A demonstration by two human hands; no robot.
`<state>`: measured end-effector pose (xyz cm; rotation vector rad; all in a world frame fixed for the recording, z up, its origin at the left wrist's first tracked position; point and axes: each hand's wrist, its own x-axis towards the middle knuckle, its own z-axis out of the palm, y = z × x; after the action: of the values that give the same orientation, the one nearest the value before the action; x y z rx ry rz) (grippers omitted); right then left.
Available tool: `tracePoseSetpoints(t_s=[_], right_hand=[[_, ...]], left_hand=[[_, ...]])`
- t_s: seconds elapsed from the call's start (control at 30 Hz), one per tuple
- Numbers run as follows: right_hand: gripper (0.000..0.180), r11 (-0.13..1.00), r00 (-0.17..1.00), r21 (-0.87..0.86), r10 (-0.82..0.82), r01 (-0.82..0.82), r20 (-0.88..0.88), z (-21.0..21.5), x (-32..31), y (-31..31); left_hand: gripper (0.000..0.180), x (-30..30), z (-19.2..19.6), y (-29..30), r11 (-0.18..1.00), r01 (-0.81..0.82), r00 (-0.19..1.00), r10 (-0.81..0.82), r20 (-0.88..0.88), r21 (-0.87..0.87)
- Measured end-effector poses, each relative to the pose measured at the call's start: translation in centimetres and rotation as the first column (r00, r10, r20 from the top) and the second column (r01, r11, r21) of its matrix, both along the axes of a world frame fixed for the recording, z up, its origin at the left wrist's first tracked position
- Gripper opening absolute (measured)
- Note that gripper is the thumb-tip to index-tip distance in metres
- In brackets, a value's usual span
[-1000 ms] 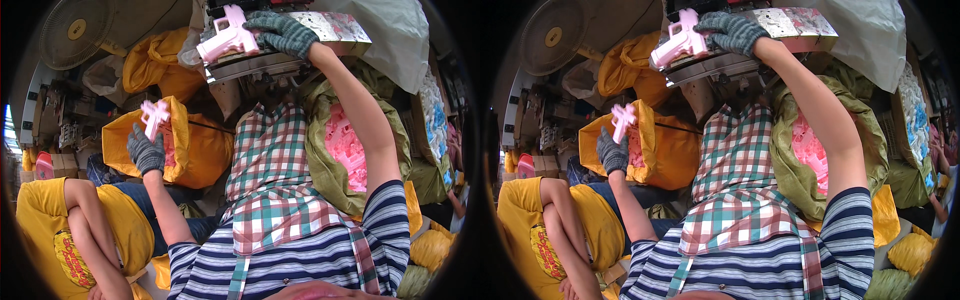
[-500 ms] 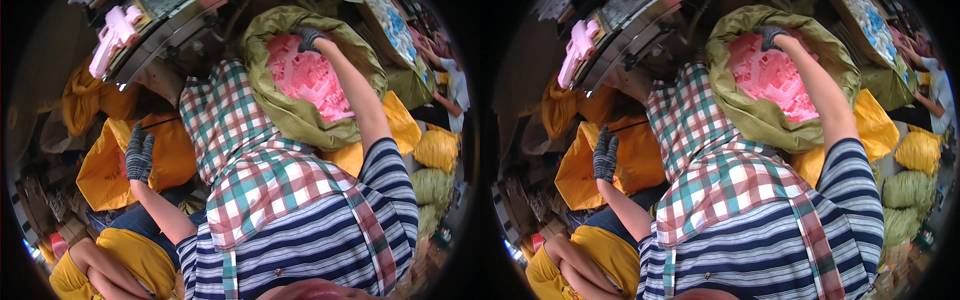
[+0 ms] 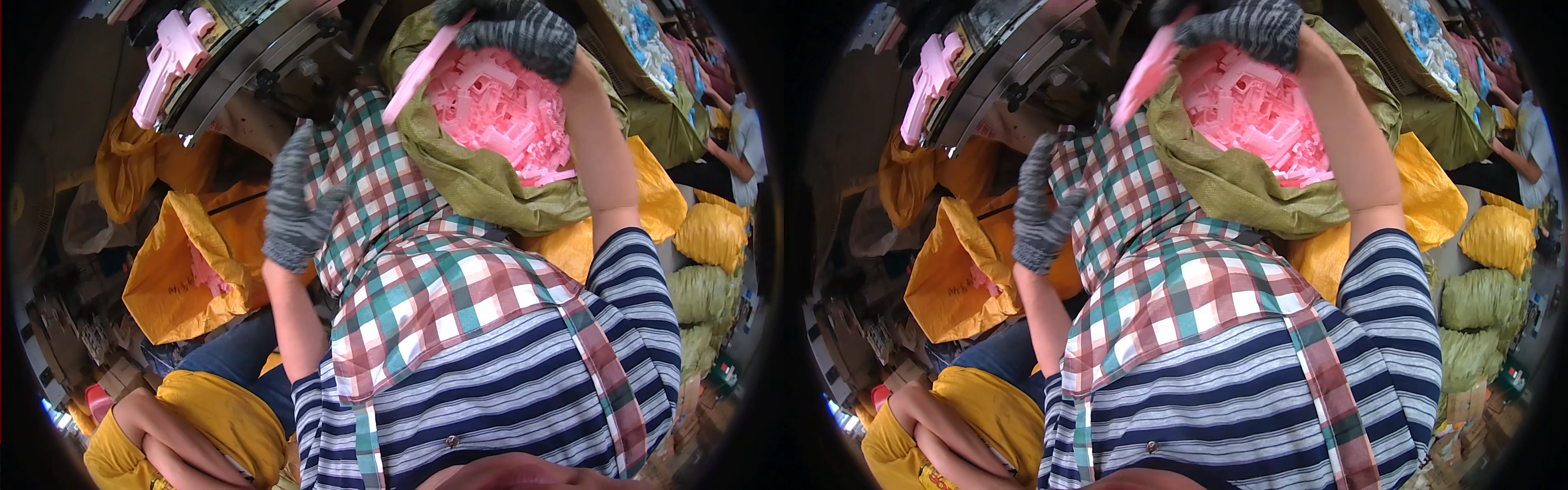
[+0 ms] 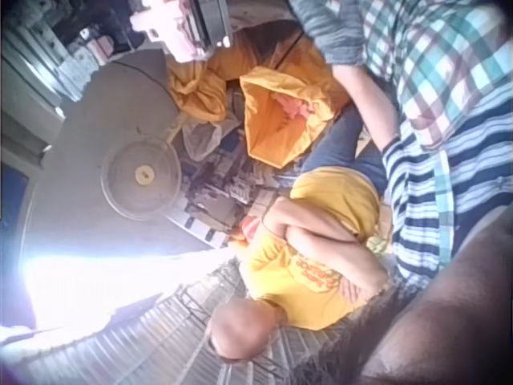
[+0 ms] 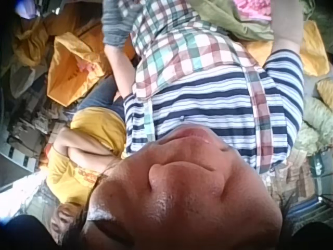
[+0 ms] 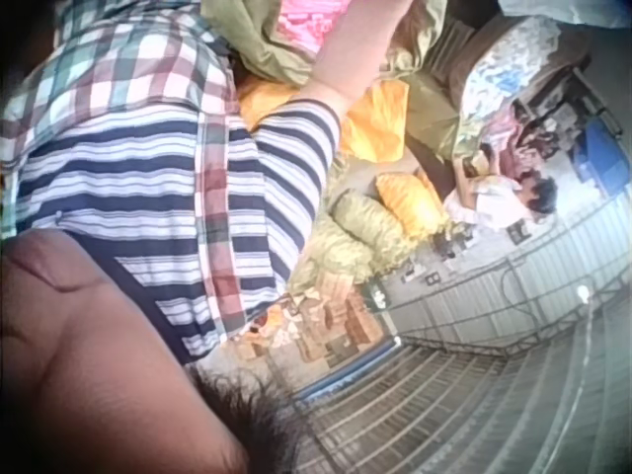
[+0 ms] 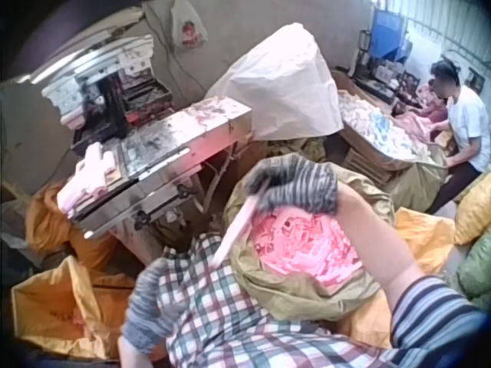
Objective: Assembling pink plastic toy guns using an assembly jig in a manufacturing workshop.
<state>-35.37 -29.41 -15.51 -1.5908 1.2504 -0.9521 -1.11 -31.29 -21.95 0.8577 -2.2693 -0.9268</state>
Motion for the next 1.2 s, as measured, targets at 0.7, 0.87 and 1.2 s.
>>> tracePoseSetpoints(t_s=[0.7, 0.87, 1.2], right_hand=[[0.038, 0.792, 0.933, -0.606, -0.167, -0.065, -0.319, 3.8, 9.3, -1.2], [0.048, 0.849, 0.965, -0.514, -0.020, -0.121, -0.260, 3.3, 8.3, -1.4], [0.049, 0.841, 0.964, -0.531, -0.048, -0.103, -0.263, 3.5, 10.8, -8.1]], left_hand=[[0.057, 2.0, 5.0, -6.4, 0.346, -0.402, 0.837, 0.513, -0.188, -0.848], [0.066, 3.1, 9.3, -13.8, 0.569, -0.450, 0.761, 0.647, 0.037, -0.688], [0.055, 5.7, 8.0, -10.3, 0.455, -0.264, 0.749, 0.652, 0.117, -0.850]])
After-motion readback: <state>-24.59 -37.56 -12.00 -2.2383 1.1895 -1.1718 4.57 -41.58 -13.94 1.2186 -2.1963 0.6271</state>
